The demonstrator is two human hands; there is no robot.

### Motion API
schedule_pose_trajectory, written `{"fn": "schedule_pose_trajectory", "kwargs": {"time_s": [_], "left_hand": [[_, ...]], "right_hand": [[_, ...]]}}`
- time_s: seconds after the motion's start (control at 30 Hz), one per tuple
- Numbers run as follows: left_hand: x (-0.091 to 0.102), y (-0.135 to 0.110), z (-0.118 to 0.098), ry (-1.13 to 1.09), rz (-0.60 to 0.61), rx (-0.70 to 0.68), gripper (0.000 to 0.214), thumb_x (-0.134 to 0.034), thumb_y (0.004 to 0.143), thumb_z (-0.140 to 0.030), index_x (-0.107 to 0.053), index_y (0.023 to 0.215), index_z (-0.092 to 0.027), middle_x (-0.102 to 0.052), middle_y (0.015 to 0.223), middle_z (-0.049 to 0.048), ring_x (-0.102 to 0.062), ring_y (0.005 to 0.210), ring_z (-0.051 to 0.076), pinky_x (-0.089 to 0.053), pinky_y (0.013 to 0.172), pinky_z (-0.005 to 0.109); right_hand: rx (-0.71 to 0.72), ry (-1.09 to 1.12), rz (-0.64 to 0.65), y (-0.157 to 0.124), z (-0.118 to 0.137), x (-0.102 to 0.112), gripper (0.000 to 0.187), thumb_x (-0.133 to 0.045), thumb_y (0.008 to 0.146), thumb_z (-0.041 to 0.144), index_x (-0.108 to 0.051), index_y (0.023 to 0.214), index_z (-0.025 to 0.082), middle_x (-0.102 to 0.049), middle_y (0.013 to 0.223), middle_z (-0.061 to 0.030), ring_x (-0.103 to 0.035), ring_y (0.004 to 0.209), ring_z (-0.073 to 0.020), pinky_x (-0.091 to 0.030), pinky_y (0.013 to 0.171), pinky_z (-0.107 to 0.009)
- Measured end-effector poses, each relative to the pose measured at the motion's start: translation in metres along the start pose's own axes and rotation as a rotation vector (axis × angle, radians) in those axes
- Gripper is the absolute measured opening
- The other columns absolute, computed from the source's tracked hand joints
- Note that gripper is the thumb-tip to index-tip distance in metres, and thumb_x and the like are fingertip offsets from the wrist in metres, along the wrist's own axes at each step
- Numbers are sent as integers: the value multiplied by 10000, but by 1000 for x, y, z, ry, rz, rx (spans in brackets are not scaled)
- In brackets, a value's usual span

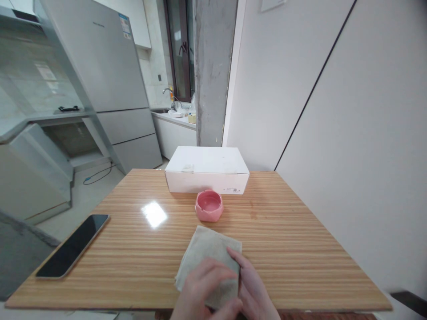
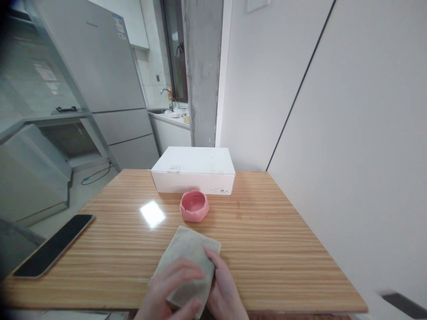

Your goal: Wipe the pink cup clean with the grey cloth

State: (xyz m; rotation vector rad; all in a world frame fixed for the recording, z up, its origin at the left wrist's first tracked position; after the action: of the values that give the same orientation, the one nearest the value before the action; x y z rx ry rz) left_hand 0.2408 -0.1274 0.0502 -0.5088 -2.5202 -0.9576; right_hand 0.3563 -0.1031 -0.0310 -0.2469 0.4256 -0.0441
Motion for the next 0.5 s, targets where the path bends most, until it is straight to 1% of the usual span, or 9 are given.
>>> {"fn": "schedule_pose_trajectory", "kwargs": {"time_s": [0.03, 0.07, 0.1, 0.13, 0.2, 0.27, 0.33, 0.43, 0.5], "left_hand": [[13, 12, 14, -25, -43, 133, 253, -621, 880, -352, -632, 1125, -288, -707, 1061, 58, -677, 958, 226, -573, 813, 349], [29, 24, 27, -21, -133, 196, 262, -620, 878, -348, -633, 1133, -288, -688, 1135, 57, -651, 1051, 241, -549, 892, 384], [40, 37, 43, -9, -181, 233, 356, -661, 845, -344, -610, 1192, -282, -649, 1225, 64, -601, 1158, 261, -494, 995, 433], [49, 49, 61, 4, -220, 260, 535, -734, 776, -343, -557, 1276, -270, -593, 1316, 82, -539, 1247, 284, -432, 1066, 473], [55, 69, 104, 9, -210, 362, 905, -844, 628, -346, -415, 1418, -238, -450, 1464, 139, -416, 1363, 335, -345, 1124, 522], [48, 81, 144, -45, -139, 456, 1115, -901, 517, -351, -331, 1464, -210, -404, 1490, 185, -406, 1369, 363, -337, 1122, 537], [37, 87, 167, -131, -56, 469, 1171, -914, 494, -340, -287, 1474, -199, -470, 1438, 183, -459, 1334, 344, -348, 1117, 519], [29, 88, 174, -217, -32, 418, 1057, -915, 511, -320, -358, 1400, -195, -565, 1342, 144, -545, 1252, 296, -395, 1083, 464], [29, 88, 169, -218, -50, 388, 950, -915, 513, -321, -425, 1318, -200, -598, 1295, 116, -587, 1191, 273, -442, 1031, 429]], "right_hand": [[-107, 111, -14, -2, -5, 5, 325, -603, 818, 436, -723, 782, 136, -755, 680, -112, -743, 744, -290, -597, 701, -420], [-218, 239, -36, -5, -10, 10, 295, -631, 802, 410, -726, 839, 133, -767, 726, -114, -748, 782, -295, -597, 731, -426], [-284, 340, -78, -7, -12, 17, 266, -663, 783, 375, -724, 876, 133, -775, 763, -113, -751, 809, -297, -597, 753, -428], [-301, 403, -127, -8, -12, 25, 246, -685, 773, 335, -720, 914, 136, -782, 806, -110, -751, 842, -295, -598, 775, -427], [-288, 455, -217, -7, -9, 46, 244, -721, 752, 261, -707, 966, 145, -786, 868, -108, -747, 896, -295, -599, 805, -432], [-237, 459, -345, -4, -1, 74, 223, -734, 742, 224, -697, 954, 165, -785, 866, -98, -748, 884, -302, -609, 795, -459], [-133, 465, -489, 1, 13, 104, 188, -715, 750, 196, -687, 935, 191, -782, 909, -89, -745, 885, -296, -618, 781, -475], [116, 517, -744, 7, 44, 141, 243, -695, 741, 155, -674, 964, 249, -758, 1048, -32, -722, 972, -225, -622, 804, -388], [289, 468, -839, 14, 66, 148, 271, -682, 755, 201, -663, 1020, 257, -720, 1165, -28, -677, 1087, -205, -603, 862, -363]]}}
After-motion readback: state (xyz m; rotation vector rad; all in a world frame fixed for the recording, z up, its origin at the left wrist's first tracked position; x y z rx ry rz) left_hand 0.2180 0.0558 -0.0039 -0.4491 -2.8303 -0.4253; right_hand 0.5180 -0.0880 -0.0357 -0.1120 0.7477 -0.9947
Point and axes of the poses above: each hand's wrist, its own y-axis towards the middle knuckle, its own x-axis out of the back of the hand, z = x × y, the point moved 6 cm from there along y, towards the middle knuckle
